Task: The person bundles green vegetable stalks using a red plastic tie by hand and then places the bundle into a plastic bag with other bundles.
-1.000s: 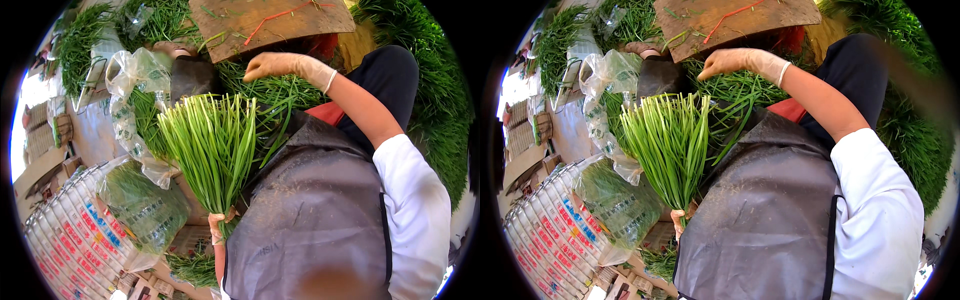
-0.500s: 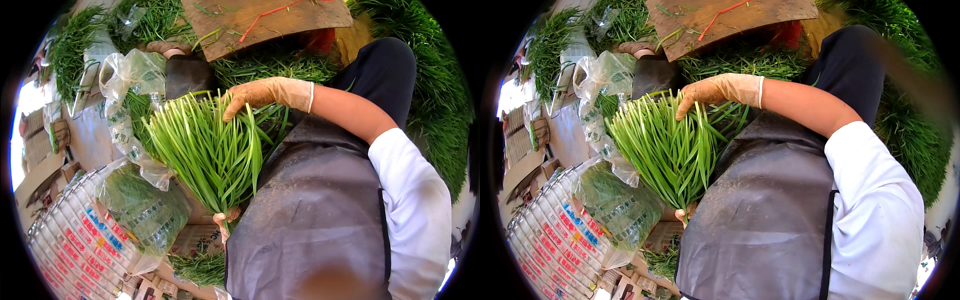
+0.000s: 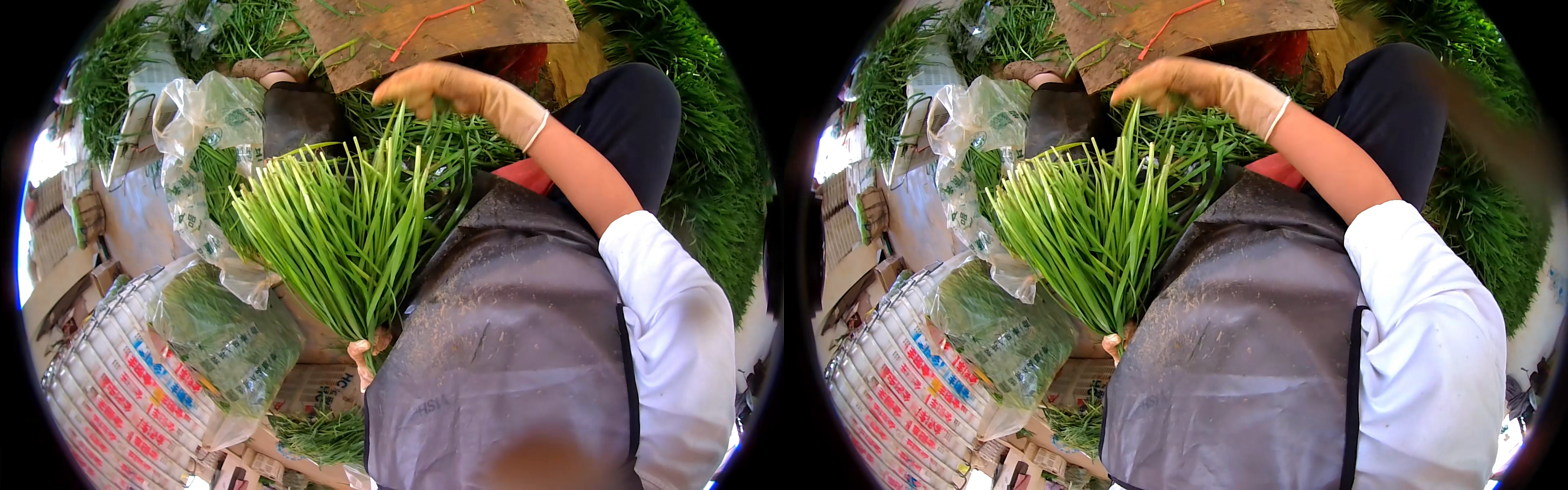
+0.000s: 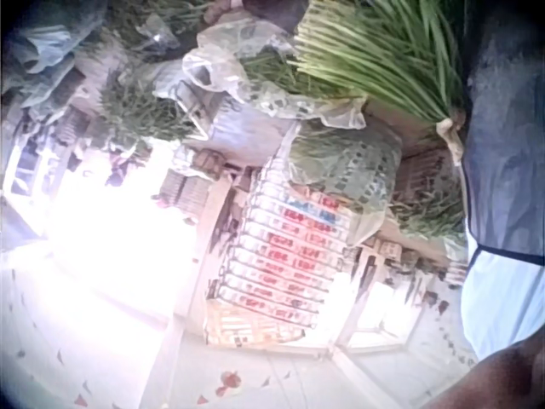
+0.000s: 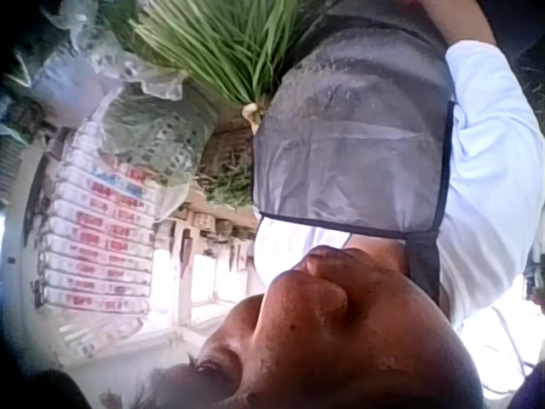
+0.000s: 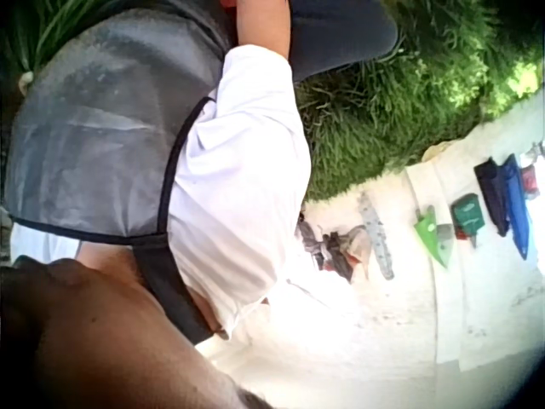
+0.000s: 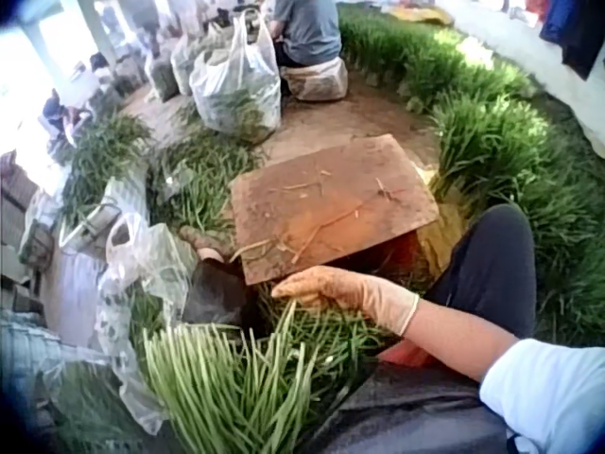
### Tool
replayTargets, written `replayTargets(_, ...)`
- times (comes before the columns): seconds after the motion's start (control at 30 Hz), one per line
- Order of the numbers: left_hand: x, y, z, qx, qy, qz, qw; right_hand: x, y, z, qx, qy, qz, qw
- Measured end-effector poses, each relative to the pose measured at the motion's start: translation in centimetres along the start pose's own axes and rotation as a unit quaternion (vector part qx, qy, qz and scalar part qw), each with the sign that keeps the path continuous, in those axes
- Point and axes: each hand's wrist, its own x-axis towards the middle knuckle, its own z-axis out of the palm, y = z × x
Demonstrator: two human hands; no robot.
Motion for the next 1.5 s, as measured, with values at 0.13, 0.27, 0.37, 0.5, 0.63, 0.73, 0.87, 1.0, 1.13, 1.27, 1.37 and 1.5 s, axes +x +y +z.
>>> replayTargets(0.13,0.4,0.0,0.0,0.001,0.0,-0.001,1.0,-1.5,-0.9,-1.7,-0.043,0.072,0.059,0.995)
replayTargets(0.27,0.1,-0.1,-0.1,0.001,0.002,-0.002,1.0,-1.7,-0.6,6.1,-0.327,-0.042,0.156,0.931)
replayTargets(0.37,0.6,0.2,0.2,0.006,-0.005,-0.007,1.0,-0.3,2.9,7.4,-0.346,-0.11,0.13,0.923)
replayTargets(0.5,0.3,0.0,-0.2,-0.001,0.005,-0.001,1.0,0.4,1.4,6.9,-0.164,-0.091,0.016,0.982)
replayTargets(0.63,0.6,0.0,0.0,-0.002,0.001,-0.004,1.0,1.4,1.3,-2.6,0.047,-0.011,-0.015,0.999)
replayTargets(0.73,0.9,0.1,0.0,0.002,-0.002,-0.003,1.0,0.0,1.4,-4.0,-0.508,0.032,0.125,0.852)
replayTargets(0.87,1.0,0.0,0.1,0.0,0.001,-0.006,1.0,-2.8,3.4,2.2,-0.348,-0.064,0.147,0.924)
replayTargets(1.0,1.5,0.2,0.4,0.007,-0.003,-0.011,1.0,-2.0,5.3,4.2,-0.292,-0.199,0.126,0.927)
replayTargets(1.13,0.8,-0.2,0.2,0.0,0.009,-0.003,1.0,-1.5,-0.6,2.4,-0.333,-0.049,0.069,0.939)
replayTargets(1.27,1.2,0.1,0.9,0.008,0.004,-0.005,1.0,-1.4,-0.3,-3.5,-0.362,0.017,0.149,0.92)
replayTargets(1.37,1.3,0.2,0.9,0.011,0.007,-0.004,1.0,-2.4,2.8,-0.2,-0.351,-0.098,0.189,0.912)
replayTargets(1.5,1.2,0.2,0.9,0.015,0.016,0.002,1.0,-2.4,5.1,4.1,-0.358,-0.166,0.192,0.899)
